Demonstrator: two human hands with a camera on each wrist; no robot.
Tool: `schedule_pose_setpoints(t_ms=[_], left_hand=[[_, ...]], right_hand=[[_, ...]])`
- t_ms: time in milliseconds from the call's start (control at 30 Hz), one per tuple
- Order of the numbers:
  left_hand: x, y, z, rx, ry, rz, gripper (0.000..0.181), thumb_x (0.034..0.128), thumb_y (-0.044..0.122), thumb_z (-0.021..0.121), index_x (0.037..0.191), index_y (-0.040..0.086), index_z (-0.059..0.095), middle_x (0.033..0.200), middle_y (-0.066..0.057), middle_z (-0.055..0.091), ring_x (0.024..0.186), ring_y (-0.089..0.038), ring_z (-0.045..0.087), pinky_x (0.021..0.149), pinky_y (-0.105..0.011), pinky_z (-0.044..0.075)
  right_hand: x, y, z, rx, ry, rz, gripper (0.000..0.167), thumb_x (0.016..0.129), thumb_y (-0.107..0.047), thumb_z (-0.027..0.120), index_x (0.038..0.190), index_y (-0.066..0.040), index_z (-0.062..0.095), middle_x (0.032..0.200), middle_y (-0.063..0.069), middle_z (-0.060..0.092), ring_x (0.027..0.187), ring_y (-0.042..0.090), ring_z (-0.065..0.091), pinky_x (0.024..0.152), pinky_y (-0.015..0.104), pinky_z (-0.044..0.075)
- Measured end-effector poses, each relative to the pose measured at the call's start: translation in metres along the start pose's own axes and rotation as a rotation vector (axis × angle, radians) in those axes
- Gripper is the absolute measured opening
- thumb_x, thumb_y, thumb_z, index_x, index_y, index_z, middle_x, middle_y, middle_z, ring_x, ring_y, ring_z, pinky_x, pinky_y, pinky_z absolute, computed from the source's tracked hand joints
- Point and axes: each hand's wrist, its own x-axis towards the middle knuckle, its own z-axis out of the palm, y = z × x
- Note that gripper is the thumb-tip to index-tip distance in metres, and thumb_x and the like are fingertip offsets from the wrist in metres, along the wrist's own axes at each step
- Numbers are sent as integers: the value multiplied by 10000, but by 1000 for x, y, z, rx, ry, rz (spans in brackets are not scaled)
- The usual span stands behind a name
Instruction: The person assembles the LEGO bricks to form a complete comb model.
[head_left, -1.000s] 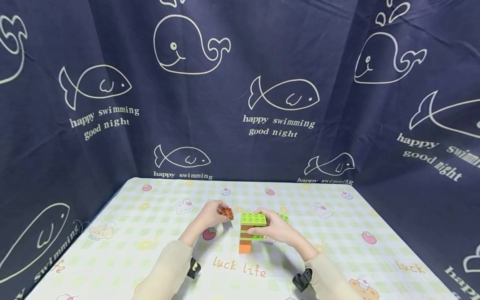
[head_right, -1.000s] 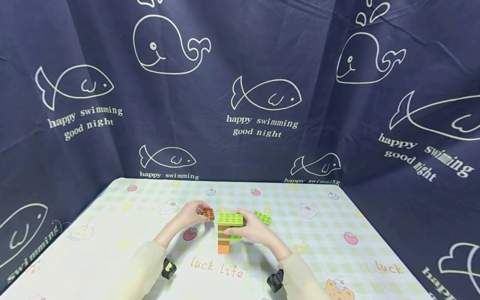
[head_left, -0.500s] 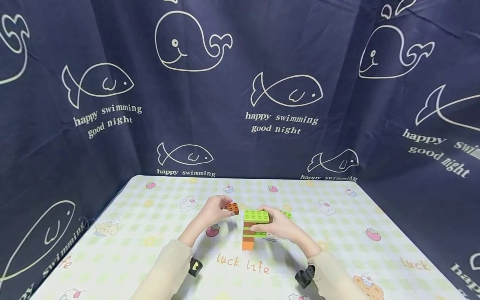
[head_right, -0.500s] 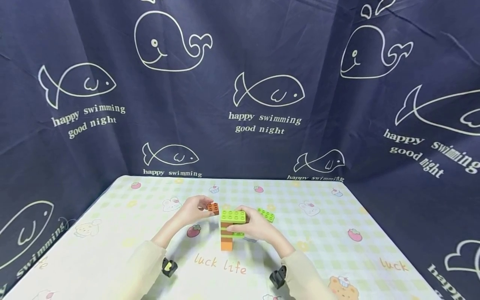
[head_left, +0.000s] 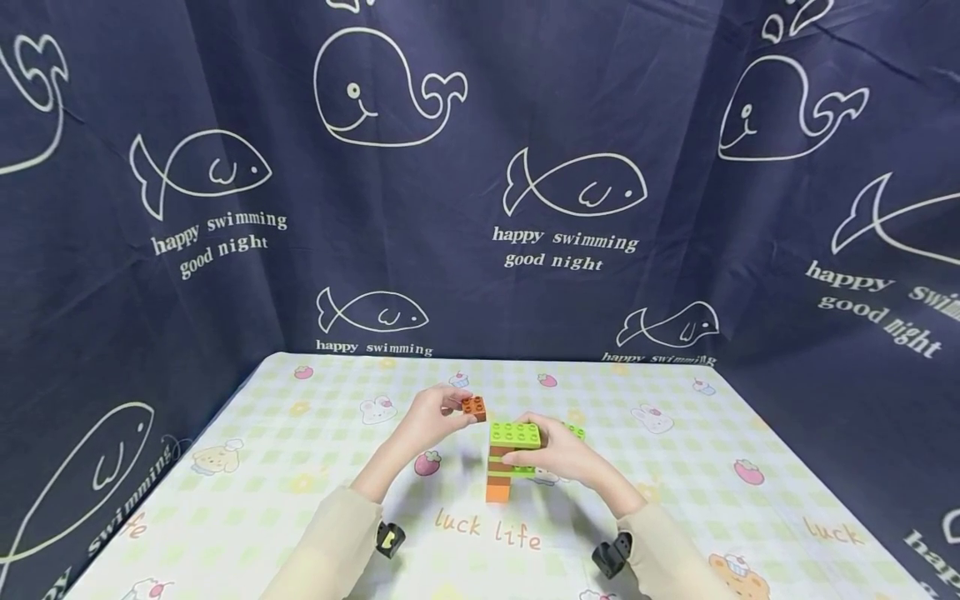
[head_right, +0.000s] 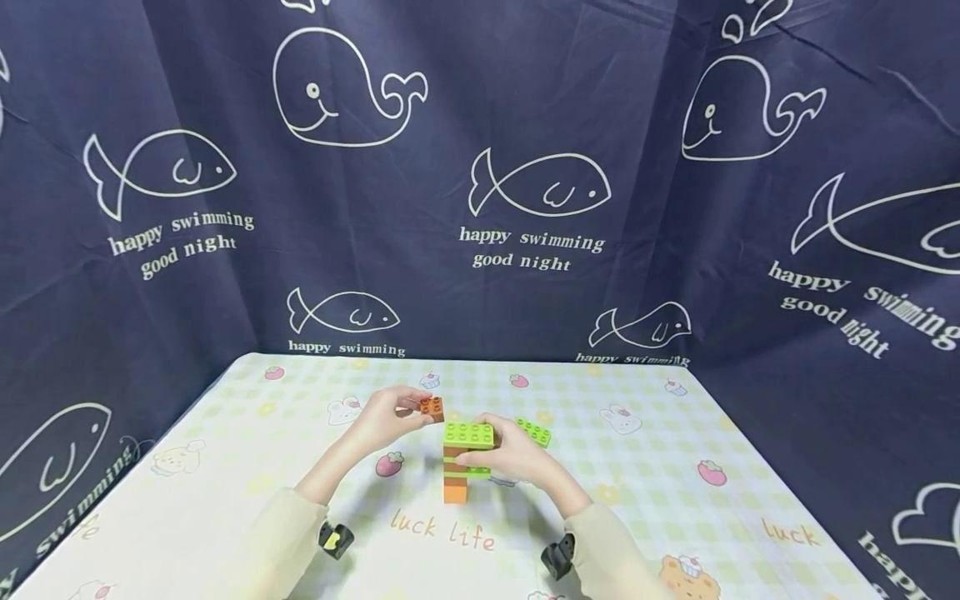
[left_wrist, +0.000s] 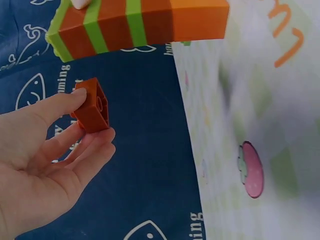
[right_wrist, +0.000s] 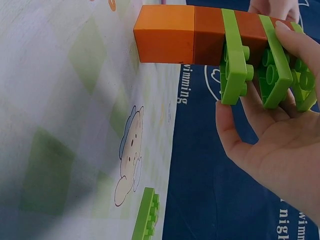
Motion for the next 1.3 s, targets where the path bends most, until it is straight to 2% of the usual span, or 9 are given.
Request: schedule_pose_setpoints(t_ms=[200,500,700,967,1300], left_hand=[[-2,10,-2,-23,25,25,335,810,117,721,1114,-5,652,1086,-125,657,928,-235,652,881,-355,535],[-5,22,-1,-63,29,54,335,823,124,714,1127,-1,650,1093,-119,642,924,-224,656,869,-334,539],[-7,29,0,-88,22,78,340,822,113,713,1130,-16,648,1100,-137,651,932,-236,660,874,-343,535],[-10,34,2,-78,1,79,345,828,119,706,1147,2,643,1105,-114,659,937,-215,656,878,-326,534],[-13,38,3,-93,-23,111,334,837,124,698,1144,3,645,1072,-109,656,934,-221,656,883,-359,533]], right_hand=[[1,1,1,5,-5,11,356,799,-263,747,1079,-114,585,930,-9,665,859,153,593,813,337,468],[0,2,0,23,-14,-23,390,777,-357,755,1056,-141,588,912,-20,666,839,132,604,785,302,477],[0,2,0,21,-8,-27,391,775,-352,757,1061,-143,589,923,-26,664,853,125,598,796,304,473],[-14,-31,-4,33,-13,-15,323,800,-234,745,1043,-87,591,892,-4,653,827,152,585,791,327,468],[-13,-29,-5,47,-29,-20,312,802,-243,744,1022,-87,590,882,-4,652,806,154,579,756,318,470]])
